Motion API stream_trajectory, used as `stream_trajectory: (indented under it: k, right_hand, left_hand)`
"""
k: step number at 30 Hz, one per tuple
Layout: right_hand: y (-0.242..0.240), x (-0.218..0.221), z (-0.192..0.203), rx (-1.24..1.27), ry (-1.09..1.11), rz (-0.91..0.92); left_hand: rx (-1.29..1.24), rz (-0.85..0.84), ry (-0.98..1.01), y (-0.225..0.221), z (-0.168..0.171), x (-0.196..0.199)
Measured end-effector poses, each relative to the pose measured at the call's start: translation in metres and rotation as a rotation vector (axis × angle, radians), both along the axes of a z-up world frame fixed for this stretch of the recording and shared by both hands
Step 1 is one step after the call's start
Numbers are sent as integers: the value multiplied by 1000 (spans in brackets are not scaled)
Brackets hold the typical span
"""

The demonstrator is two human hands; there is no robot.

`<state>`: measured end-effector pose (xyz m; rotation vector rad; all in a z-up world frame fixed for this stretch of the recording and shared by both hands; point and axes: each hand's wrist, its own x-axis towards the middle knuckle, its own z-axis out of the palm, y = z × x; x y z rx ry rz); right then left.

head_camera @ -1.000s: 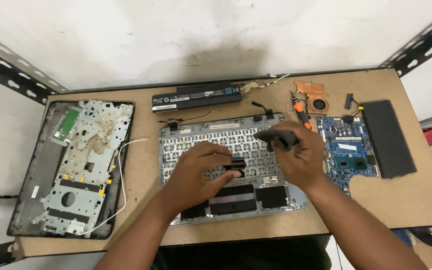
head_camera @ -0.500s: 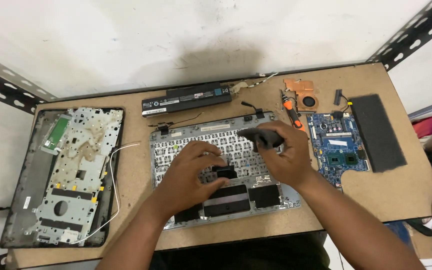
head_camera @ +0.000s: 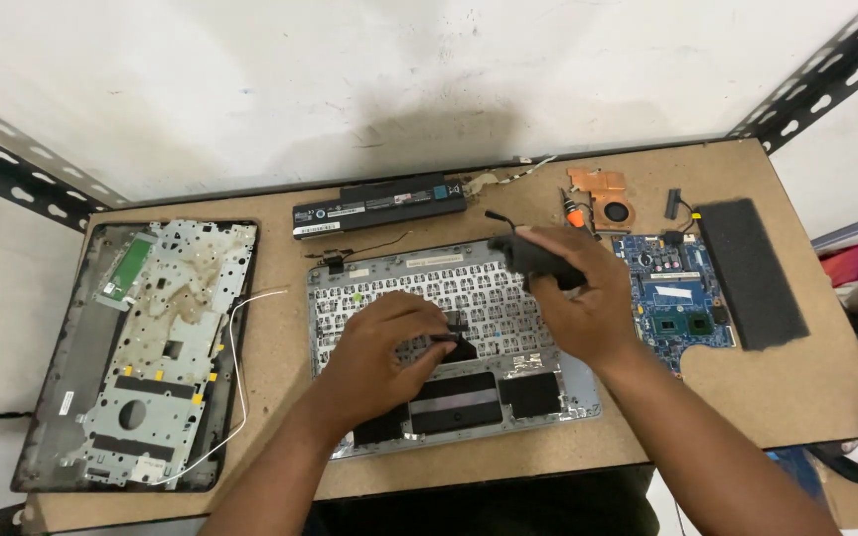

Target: Installing and aligning internal components and ribbon cables during a laptop trackpad assembly repair

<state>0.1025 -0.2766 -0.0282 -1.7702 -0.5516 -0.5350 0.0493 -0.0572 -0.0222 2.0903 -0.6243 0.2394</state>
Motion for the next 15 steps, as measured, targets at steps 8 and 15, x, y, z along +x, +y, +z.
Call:
stream_trajectory:
  k: [8, 15]
  right_hand:
    - [-8, 9, 8, -42, -26, -52]
    - [-4, 12, 6, -60, -52, 3]
  left_hand:
    - [-14, 4, -16, -1, -2, -1]
    - [-63, 43, -21, -4, 1, -3]
